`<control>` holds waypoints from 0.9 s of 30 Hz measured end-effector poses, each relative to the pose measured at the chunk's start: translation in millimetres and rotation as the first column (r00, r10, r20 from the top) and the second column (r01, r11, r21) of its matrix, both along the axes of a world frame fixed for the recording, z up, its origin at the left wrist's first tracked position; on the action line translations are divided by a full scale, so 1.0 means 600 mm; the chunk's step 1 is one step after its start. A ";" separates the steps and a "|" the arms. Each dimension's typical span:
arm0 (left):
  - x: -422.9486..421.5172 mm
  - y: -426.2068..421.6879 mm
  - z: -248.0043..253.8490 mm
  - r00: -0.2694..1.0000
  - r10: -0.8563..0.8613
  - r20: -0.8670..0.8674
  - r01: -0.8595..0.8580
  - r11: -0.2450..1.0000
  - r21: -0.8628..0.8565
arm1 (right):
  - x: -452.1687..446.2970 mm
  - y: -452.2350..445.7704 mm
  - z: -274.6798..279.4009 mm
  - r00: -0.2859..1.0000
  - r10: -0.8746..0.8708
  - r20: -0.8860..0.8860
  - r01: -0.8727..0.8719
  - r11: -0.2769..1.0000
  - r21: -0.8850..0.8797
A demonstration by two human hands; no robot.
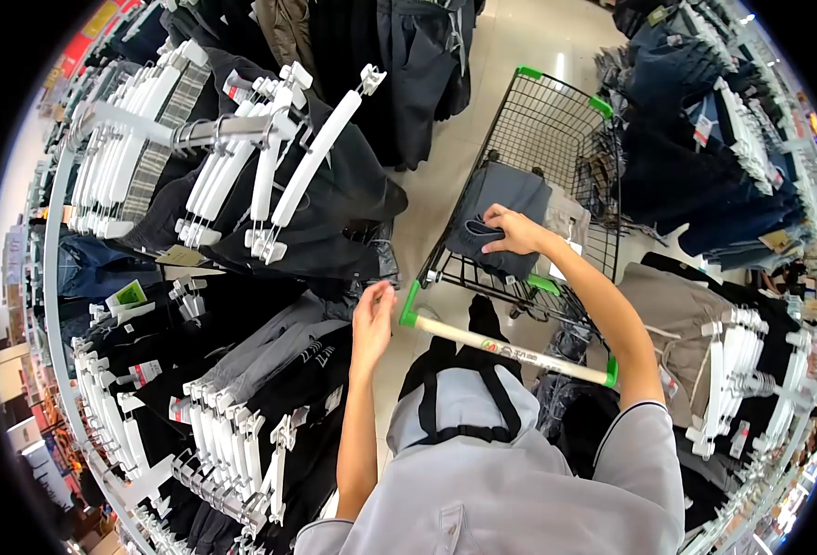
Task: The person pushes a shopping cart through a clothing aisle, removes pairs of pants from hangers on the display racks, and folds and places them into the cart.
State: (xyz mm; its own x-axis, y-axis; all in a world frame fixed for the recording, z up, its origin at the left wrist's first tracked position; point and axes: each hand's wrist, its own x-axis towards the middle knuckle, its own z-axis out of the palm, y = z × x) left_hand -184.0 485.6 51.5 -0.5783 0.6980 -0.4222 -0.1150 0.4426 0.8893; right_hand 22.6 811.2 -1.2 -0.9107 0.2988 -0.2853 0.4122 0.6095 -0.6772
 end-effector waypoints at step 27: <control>0.057 0.107 -0.049 0.907 -0.330 -0.262 0.163 0.849 -0.503 | 0.002 0.055 0.027 0.961 0.172 -0.217 -0.247 0.884 -0.396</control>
State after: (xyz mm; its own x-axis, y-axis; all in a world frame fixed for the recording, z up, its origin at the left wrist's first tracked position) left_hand -149.9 549.9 22.0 -0.5744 0.6085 -0.5475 0.3134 0.7814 0.5397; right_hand 24.0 844.0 15.2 -0.9844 -0.0158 -0.1752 0.1613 0.3159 -0.9350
